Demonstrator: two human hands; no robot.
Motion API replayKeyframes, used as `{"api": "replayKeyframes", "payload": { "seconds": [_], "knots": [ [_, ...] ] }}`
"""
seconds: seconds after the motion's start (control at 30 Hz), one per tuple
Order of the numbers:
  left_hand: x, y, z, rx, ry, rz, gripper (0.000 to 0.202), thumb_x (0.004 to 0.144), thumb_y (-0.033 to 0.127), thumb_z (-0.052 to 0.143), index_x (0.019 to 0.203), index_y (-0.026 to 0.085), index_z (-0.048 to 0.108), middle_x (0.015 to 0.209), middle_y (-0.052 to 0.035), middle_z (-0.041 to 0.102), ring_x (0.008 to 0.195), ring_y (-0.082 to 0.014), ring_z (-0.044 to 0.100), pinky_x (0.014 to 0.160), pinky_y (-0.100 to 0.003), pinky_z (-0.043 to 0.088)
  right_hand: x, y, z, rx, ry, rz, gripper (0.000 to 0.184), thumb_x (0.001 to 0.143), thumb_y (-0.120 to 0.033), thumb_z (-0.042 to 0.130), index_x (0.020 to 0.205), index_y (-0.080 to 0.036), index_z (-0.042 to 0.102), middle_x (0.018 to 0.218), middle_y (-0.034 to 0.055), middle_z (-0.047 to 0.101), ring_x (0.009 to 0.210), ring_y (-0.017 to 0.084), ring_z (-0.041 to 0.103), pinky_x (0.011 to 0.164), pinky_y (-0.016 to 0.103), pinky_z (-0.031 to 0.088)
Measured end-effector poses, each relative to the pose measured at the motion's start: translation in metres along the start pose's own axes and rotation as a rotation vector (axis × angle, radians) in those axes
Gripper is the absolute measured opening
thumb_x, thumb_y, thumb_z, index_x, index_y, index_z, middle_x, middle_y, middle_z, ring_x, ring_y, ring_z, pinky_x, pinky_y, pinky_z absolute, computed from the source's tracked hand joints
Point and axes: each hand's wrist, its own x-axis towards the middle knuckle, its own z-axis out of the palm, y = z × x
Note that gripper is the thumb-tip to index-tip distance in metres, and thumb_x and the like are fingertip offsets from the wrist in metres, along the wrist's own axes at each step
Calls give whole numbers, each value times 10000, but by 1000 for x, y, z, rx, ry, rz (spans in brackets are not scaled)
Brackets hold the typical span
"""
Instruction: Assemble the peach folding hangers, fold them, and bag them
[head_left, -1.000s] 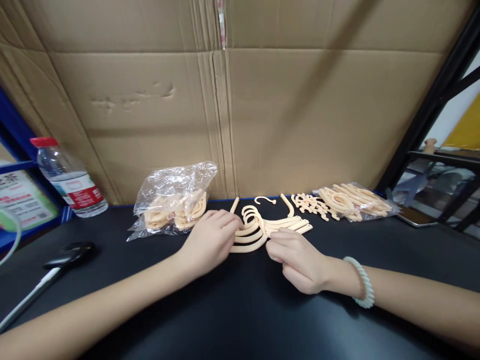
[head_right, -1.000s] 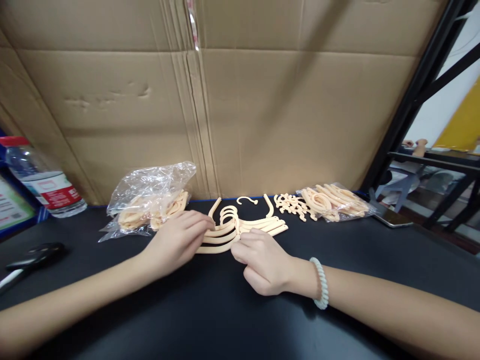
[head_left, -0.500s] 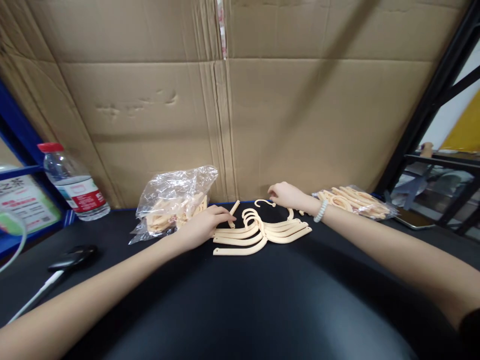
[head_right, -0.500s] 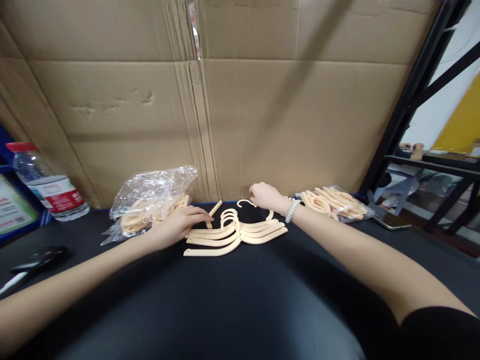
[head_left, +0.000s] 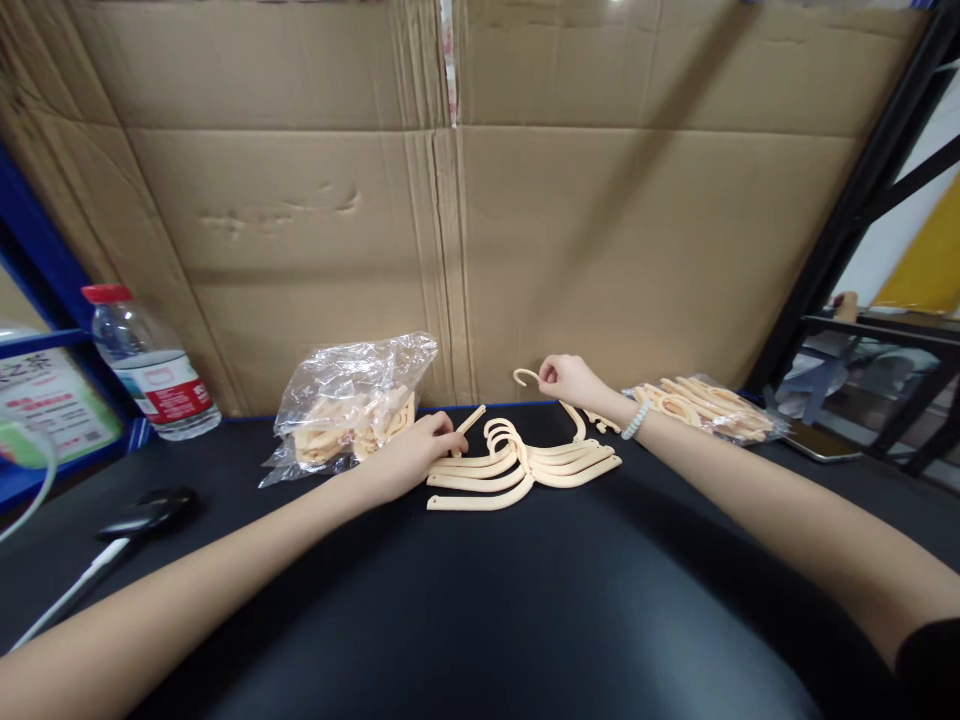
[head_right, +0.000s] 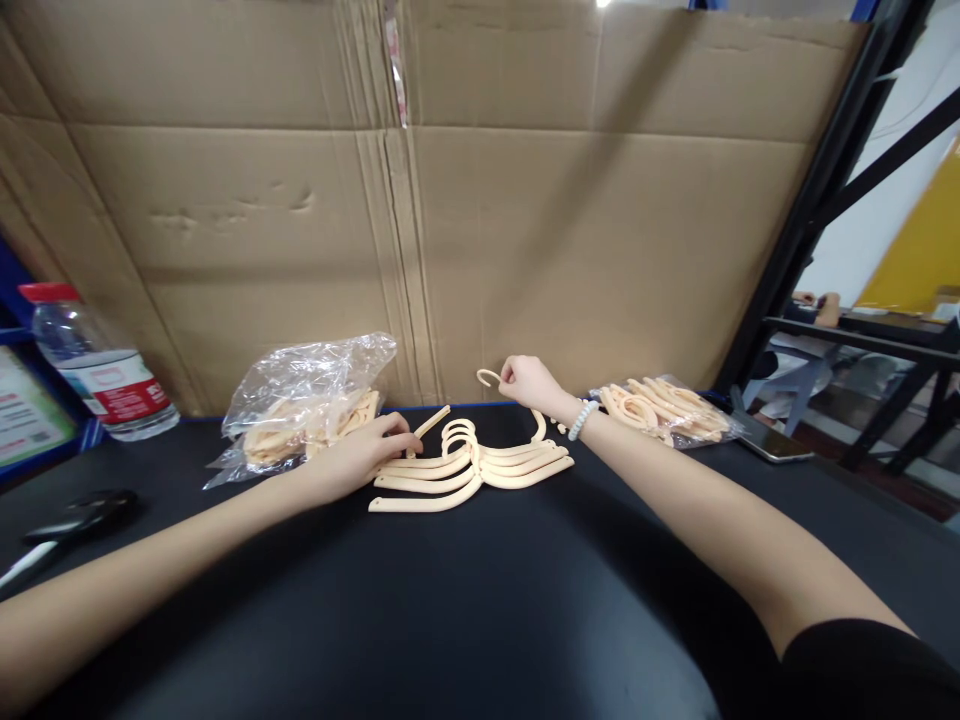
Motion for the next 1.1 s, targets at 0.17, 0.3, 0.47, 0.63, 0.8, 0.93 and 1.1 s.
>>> {"api": "replayKeyframes", "payload": {
  "seconds": [0.17,0.3,0.47,0.63,0.8,0.93,1.1],
  "knots": [
    [1,-4,-3,62,7,93,193,882,300,458,780,195,584,778,-18,598,751,-208,589,652,-311,464,-30,-8,-9,413,81,66,47,828,-156,543,789,-167,521,755,36,633,608,113,546,592,264,447],
    [-2,-1,-2,112,61,275,192,830,86,439,862,194,595,1108,-82,618,1024,-251,545,915,-425,424,-78,-25,-3,724,-13,81,105,858,-252,473,777,-186,458,834,83,667,597,97,540,596,269,467],
    [-28,32,15,-10,12,490,316,899,28,335,1063,206,538,1246,-87,584,1131,-203,547,925,-351,457,-140,-49,10,1257,-163,135,268,739,-312,735,787,-185,504,773,3,630,613,82,525,615,240,443],
    [-61,61,30,-284,-119,510,202,966,114,394,1016,192,573,1154,-82,629,1119,-203,568,963,-337,443,-171,-50,28,1427,-62,173,260,755,-328,780,863,-175,601,827,4,660,641,73,535,646,224,438],
    [-69,63,42,-488,-30,359,151,935,160,543,878,189,680,964,-62,682,943,-188,637,845,-298,494,-172,-45,36,1481,-103,192,223,739,-318,801,847,-161,685,860,10,649,701,86,570,718,245,476],
    [-68,61,52,-707,49,212,97,879,151,626,795,188,595,826,-22,631,800,-158,626,714,-274,530,-169,-44,36,1477,-124,200,202,715,-303,816,791,-161,694,767,-12,616,688,96,587,718,256,487],
    [-65,60,55,-1008,72,16,354,776,134,741,842,227,405,800,61,551,726,-122,639,641,-249,555,-170,-46,35,1461,-136,189,173,710,-268,814,766,-160,691,776,-13,619,692,95,596,719,254,490]
  ]
}}
